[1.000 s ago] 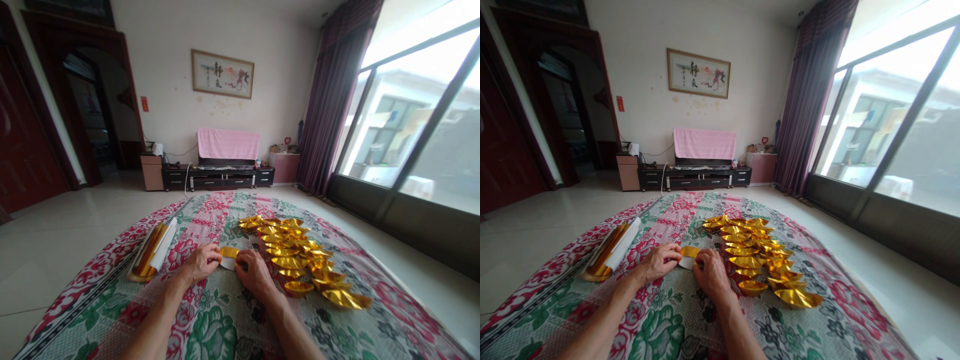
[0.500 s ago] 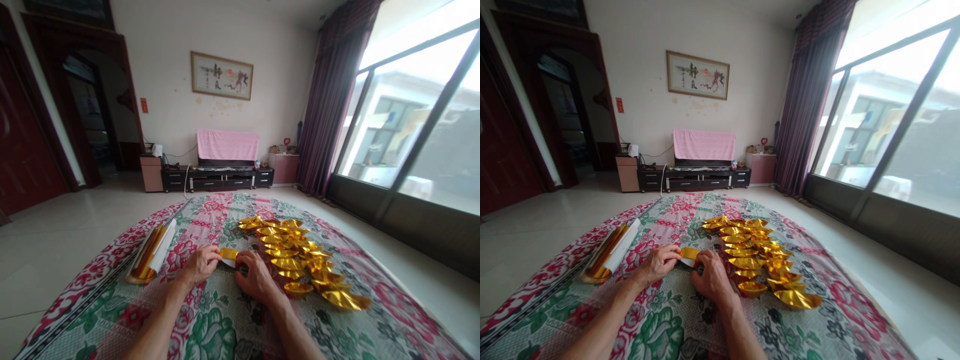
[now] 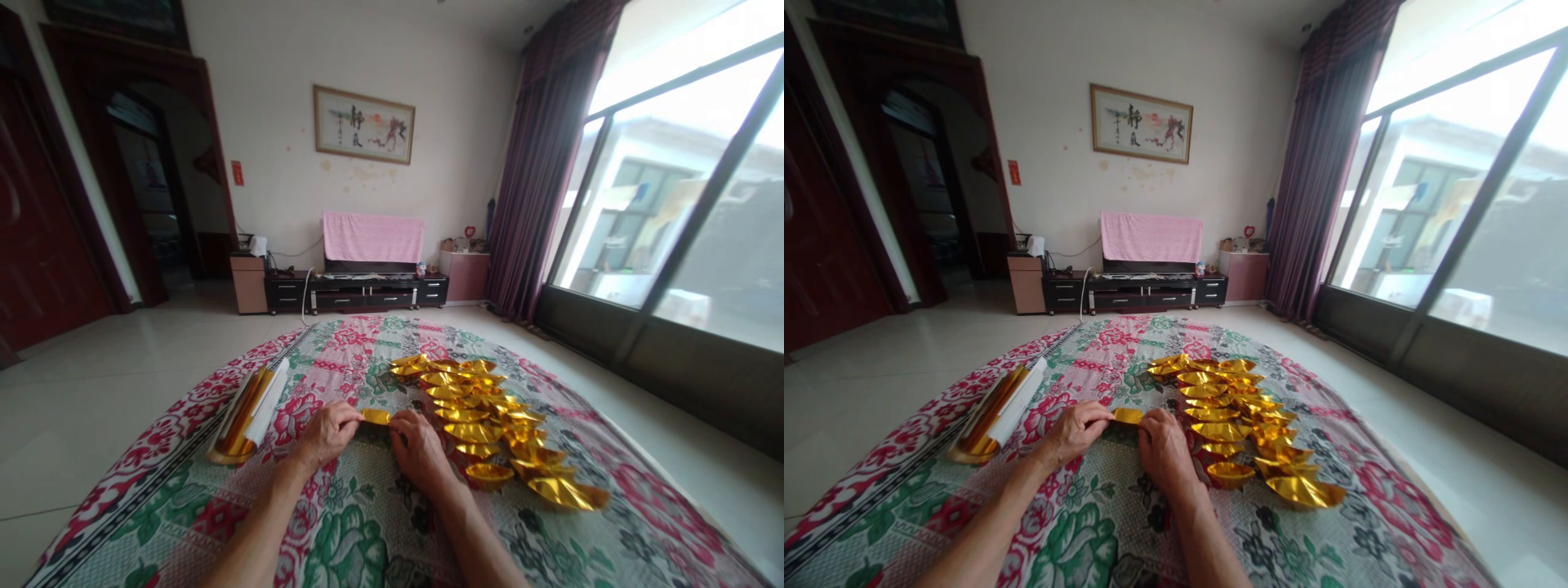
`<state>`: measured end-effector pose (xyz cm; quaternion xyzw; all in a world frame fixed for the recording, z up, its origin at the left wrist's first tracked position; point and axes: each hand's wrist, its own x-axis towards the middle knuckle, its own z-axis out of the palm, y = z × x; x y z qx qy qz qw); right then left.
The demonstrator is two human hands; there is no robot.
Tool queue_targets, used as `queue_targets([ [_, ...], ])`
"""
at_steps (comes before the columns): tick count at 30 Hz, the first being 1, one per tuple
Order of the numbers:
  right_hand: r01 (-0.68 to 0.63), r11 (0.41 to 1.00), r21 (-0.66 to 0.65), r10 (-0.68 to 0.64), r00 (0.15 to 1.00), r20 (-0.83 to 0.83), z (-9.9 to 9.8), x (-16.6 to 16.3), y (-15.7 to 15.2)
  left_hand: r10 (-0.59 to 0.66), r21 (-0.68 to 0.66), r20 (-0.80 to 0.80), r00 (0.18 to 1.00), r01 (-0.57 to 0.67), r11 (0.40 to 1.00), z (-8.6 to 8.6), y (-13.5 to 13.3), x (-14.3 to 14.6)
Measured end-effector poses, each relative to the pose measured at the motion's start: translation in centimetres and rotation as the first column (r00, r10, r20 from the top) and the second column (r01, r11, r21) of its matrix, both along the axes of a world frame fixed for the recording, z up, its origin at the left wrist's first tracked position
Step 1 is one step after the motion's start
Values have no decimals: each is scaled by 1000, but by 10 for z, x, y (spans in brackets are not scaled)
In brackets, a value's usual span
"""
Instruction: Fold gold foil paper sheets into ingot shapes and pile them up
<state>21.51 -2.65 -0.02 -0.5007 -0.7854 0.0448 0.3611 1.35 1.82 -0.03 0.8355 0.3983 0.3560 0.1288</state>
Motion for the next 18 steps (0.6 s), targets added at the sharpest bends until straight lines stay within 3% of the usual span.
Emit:
queue_targets([
  [10, 152, 988, -26, -151, 988, 23, 1, -4, 3, 123, -13, -14, 992, -124, 992, -9, 6, 2],
  [18, 201, 978, -49, -200, 979, 27, 3, -8, 10, 158, -25, 0, 987, -158, 987, -8, 7, 6],
])
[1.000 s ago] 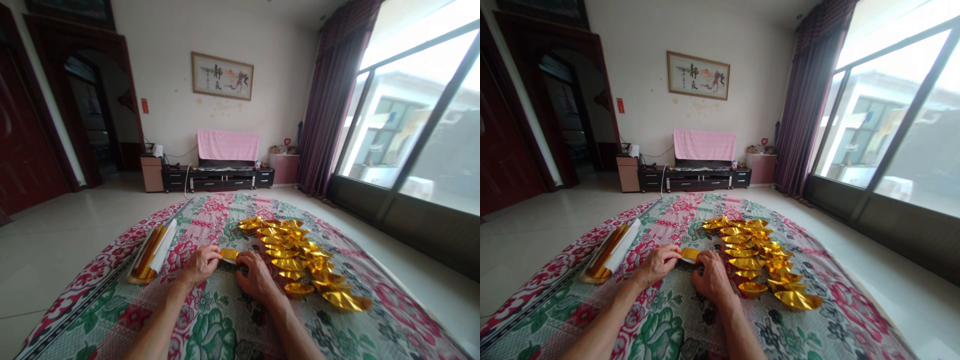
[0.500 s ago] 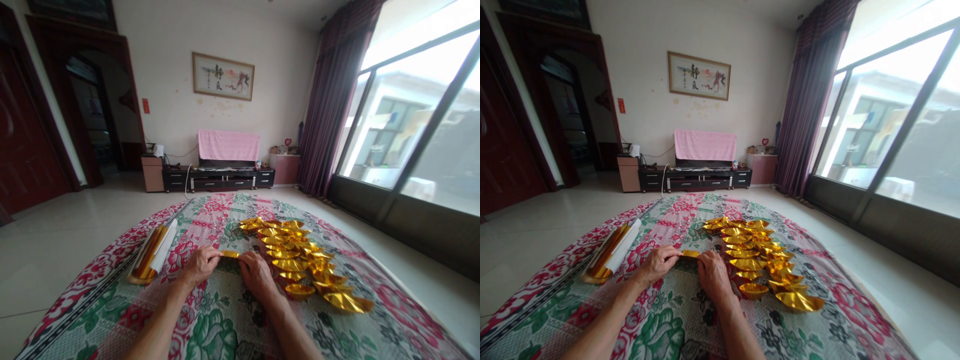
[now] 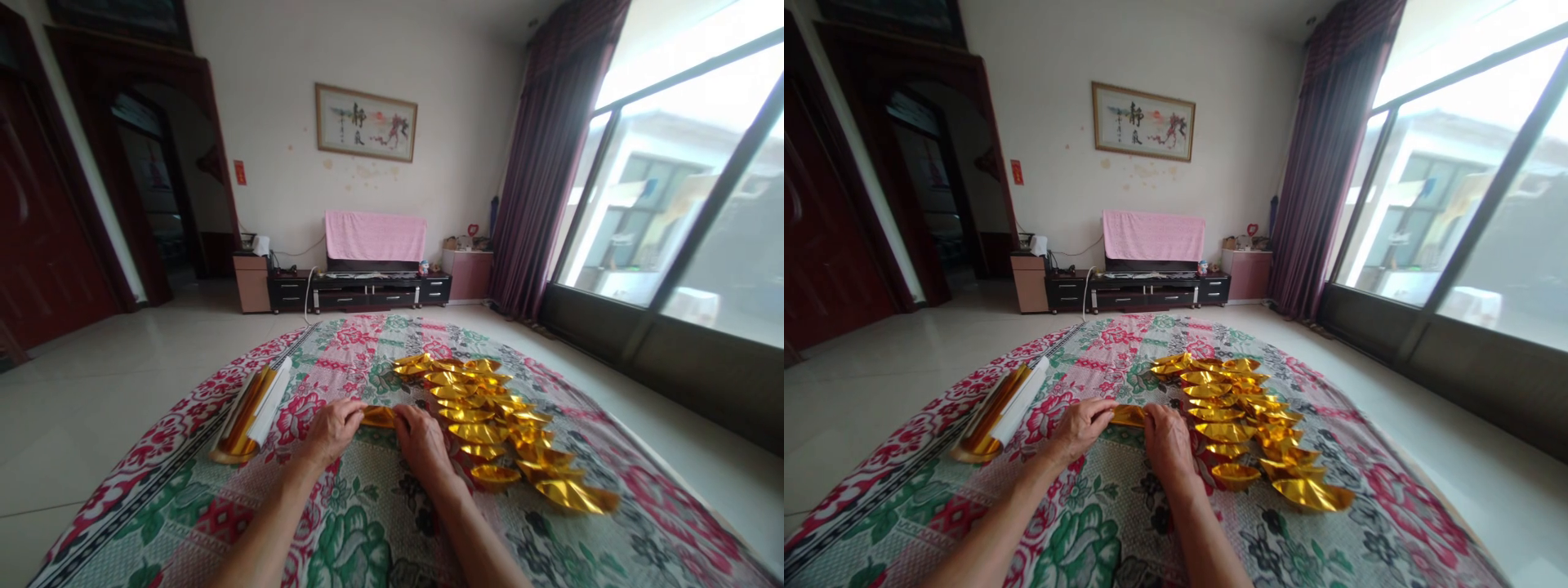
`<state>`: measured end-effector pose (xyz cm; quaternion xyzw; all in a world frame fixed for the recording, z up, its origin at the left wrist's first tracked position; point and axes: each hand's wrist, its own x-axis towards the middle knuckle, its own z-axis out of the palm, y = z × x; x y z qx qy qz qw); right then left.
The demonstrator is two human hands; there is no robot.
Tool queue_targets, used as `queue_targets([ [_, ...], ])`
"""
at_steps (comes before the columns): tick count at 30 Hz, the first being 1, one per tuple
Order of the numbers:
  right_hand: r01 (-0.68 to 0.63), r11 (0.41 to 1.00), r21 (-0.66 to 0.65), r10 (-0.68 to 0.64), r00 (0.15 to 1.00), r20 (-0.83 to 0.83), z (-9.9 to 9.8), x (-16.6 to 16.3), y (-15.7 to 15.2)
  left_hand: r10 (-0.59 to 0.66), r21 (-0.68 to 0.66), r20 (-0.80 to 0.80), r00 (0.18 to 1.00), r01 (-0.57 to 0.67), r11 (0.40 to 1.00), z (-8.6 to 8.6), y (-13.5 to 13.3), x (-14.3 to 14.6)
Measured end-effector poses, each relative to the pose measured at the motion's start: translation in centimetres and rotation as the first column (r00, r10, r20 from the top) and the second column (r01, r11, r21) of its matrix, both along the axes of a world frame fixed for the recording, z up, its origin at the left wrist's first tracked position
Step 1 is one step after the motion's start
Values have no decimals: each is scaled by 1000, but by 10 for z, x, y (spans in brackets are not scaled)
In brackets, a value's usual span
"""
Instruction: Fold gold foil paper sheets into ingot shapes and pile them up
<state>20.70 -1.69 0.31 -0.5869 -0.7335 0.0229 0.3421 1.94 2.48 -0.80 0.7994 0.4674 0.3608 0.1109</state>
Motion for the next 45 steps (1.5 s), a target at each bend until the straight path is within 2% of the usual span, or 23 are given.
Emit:
queue_targets([
  [9, -2, 1000, 7, 2, 1000, 27, 0, 0, 0, 71, 10, -77, 995, -71, 997, 2, -1, 4],
  [18, 7, 1000, -16, -6, 1000, 25, 1, 0, 0, 104, -20, -77, 992, -106, 994, 2, 1, 7],
  [27, 48, 996, -72, -43, 997, 69, 4, -2, 0, 93, -18, -79, 992, -95, 995, 1, 1, 8],
  [36, 45, 998, -35, -42, 996, 75, 2, -2, -1, 90, -15, -87, 992, -91, 996, 0, 3, 8],
  [45, 71, 996, -62, -68, 997, 46, 0, -2, 1, 85, -17, -90, 992, -87, 996, 1, 1, 9],
])
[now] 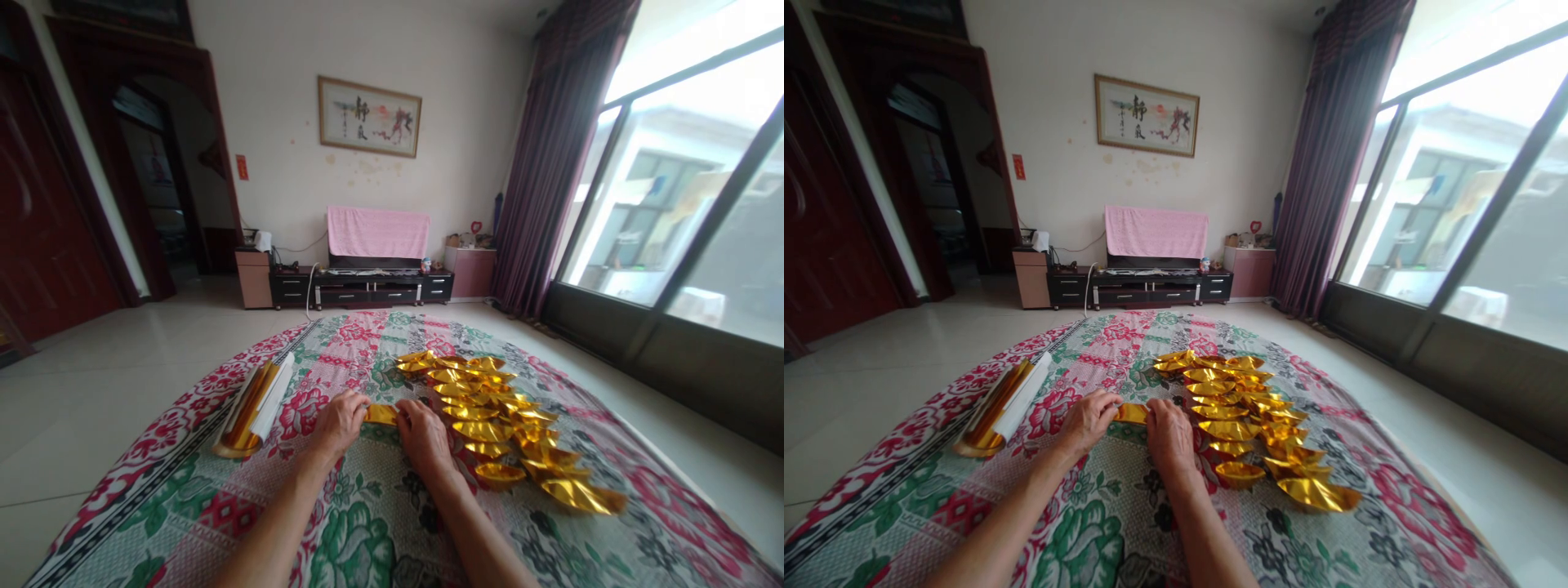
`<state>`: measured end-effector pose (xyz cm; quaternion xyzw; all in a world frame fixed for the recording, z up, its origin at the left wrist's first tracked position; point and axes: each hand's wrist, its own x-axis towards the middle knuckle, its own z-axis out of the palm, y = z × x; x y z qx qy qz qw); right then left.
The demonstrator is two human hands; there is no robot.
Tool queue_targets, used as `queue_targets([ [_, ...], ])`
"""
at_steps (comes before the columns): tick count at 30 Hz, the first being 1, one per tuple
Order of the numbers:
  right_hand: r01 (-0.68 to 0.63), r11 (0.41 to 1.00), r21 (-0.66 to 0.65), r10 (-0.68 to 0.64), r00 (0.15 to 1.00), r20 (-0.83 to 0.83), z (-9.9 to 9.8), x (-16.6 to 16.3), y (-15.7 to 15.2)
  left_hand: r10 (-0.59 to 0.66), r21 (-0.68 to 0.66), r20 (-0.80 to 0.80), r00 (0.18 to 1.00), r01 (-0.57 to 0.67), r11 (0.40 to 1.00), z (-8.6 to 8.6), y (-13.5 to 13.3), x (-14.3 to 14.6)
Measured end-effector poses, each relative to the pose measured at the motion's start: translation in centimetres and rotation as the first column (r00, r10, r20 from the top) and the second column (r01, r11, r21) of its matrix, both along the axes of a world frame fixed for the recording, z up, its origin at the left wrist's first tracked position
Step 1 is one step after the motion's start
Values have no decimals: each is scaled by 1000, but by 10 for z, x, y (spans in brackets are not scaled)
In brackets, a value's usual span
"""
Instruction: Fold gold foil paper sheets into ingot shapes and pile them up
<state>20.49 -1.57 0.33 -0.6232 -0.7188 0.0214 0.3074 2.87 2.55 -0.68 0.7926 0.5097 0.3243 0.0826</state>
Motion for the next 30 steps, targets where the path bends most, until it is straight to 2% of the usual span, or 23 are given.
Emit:
queue_targets([
  [7, 4, 1000, 5, -4, 999, -45, -1, 1, 2, -21, -72, 45, 999, 24, 997, 4, 2, -5],
  [13, 12, 1000, 3, -12, 998, -61, 0, 1, 2, -182, -96, 117, 976, 193, 977, 4, 5, -16],
  [17, 10, 1000, 5, -10, 997, -72, -1, 1, 3, -236, -84, 146, 961, 250, 965, 3, 6, -20],
  [30, 28, 1000, 1, -28, 995, -100, 0, 2, 4, -167, -141, 199, 966, 197, 970, 0, 9, -20],
])
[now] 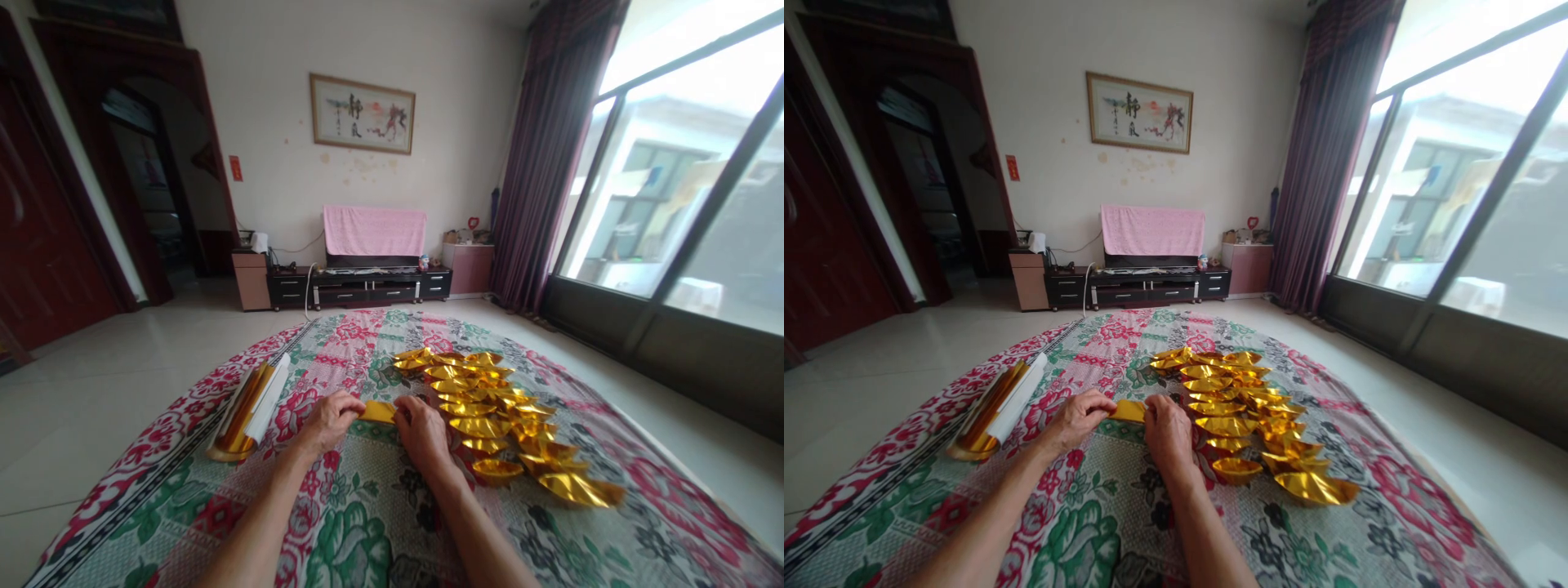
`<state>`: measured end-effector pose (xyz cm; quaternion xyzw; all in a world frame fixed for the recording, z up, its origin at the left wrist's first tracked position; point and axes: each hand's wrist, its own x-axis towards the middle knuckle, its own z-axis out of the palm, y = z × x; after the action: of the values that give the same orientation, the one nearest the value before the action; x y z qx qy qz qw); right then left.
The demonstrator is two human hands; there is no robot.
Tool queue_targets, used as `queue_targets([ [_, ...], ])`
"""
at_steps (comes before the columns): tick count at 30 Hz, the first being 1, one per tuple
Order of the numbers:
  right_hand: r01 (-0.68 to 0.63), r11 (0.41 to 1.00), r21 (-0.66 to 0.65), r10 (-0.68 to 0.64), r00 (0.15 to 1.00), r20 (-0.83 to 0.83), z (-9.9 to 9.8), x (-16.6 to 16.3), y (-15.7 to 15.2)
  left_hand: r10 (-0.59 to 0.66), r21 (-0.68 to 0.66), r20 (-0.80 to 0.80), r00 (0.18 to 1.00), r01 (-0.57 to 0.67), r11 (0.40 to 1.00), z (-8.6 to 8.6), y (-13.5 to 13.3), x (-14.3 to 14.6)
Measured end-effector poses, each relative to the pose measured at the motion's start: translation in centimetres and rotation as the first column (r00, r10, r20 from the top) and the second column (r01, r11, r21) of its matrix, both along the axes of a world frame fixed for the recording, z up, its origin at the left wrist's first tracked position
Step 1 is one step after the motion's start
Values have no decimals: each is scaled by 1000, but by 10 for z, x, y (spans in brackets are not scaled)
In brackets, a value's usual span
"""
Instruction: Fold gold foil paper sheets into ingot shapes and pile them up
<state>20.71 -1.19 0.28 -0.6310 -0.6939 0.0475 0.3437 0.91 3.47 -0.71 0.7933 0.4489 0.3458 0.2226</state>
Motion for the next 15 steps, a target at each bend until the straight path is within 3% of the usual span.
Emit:
queue_targets([
  [10, -21, 1000, -1, 21, 999, -25, 3, 1, -1, 28, 22, 0, 1000, -28, 999, 0, -1, 2],
  [15, -49, 999, 13, 49, 998, -39, 3, 1, -1, 67, 46, -114, 991, -63, 997, 5, -4, 7],
])
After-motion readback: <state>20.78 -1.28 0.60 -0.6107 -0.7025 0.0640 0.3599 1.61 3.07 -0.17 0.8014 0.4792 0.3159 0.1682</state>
